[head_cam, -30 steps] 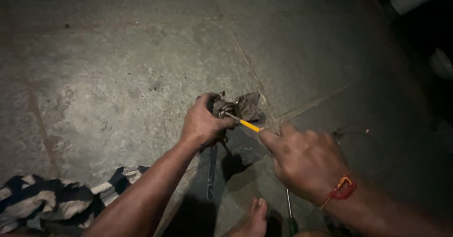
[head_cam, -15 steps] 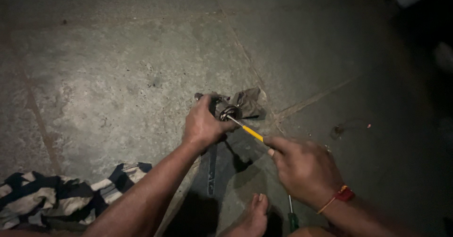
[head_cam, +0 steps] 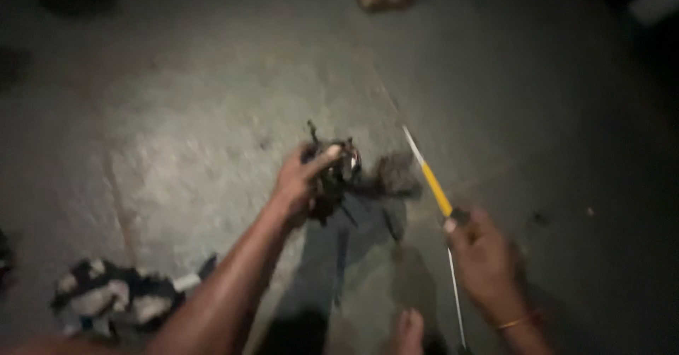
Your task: The person disassembles and cleans an ignition distributor component with a cloth and a screwdriver while sitting on the floor.
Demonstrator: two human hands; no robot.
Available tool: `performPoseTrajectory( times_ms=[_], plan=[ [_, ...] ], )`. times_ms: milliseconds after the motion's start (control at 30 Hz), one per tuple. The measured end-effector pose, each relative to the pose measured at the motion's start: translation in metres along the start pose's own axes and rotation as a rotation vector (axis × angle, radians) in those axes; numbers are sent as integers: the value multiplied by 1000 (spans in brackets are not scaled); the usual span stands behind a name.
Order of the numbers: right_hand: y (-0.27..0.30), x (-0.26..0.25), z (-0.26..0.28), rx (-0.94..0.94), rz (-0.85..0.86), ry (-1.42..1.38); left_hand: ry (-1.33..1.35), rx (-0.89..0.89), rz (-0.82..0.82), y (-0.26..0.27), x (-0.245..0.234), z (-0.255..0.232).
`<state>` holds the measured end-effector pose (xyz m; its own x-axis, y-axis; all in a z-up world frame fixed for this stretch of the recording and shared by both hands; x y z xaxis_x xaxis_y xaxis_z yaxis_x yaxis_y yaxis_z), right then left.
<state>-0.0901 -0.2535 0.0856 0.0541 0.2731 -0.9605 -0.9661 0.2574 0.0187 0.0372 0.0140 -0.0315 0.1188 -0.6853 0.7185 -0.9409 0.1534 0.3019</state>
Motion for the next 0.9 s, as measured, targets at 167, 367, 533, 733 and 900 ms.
performPoseTrajectory(
  times_ms=[167,367,533,733,900],
  plan=[
    [-25,95,-26,-148,-40,87,429,-170,162,-11,-1,24],
    [-34,138,-41,-29,208,400,418,-303,106,-3,12,33],
    [-40,147,-56,-7,282,248,493,-329,172,3,26,35],
    [-65,132,-49,-89,13,-702,390,-348,184,8,29,44],
    [-67,147,-41,-30,250,-1203,374,-427,116,13,39,55]
  ],
)
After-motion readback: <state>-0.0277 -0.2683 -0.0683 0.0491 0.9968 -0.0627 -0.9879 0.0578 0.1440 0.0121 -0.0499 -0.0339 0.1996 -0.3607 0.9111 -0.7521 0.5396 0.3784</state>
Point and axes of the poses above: each hand's wrist, its own y-axis away from the middle knuckle, its own x-axis out of the palm, z = x × y, the point moved 3 cm from there along -y, towards the middle knuckle, and after that the axes turned 15 degrees about y, right-handed, at the moved point
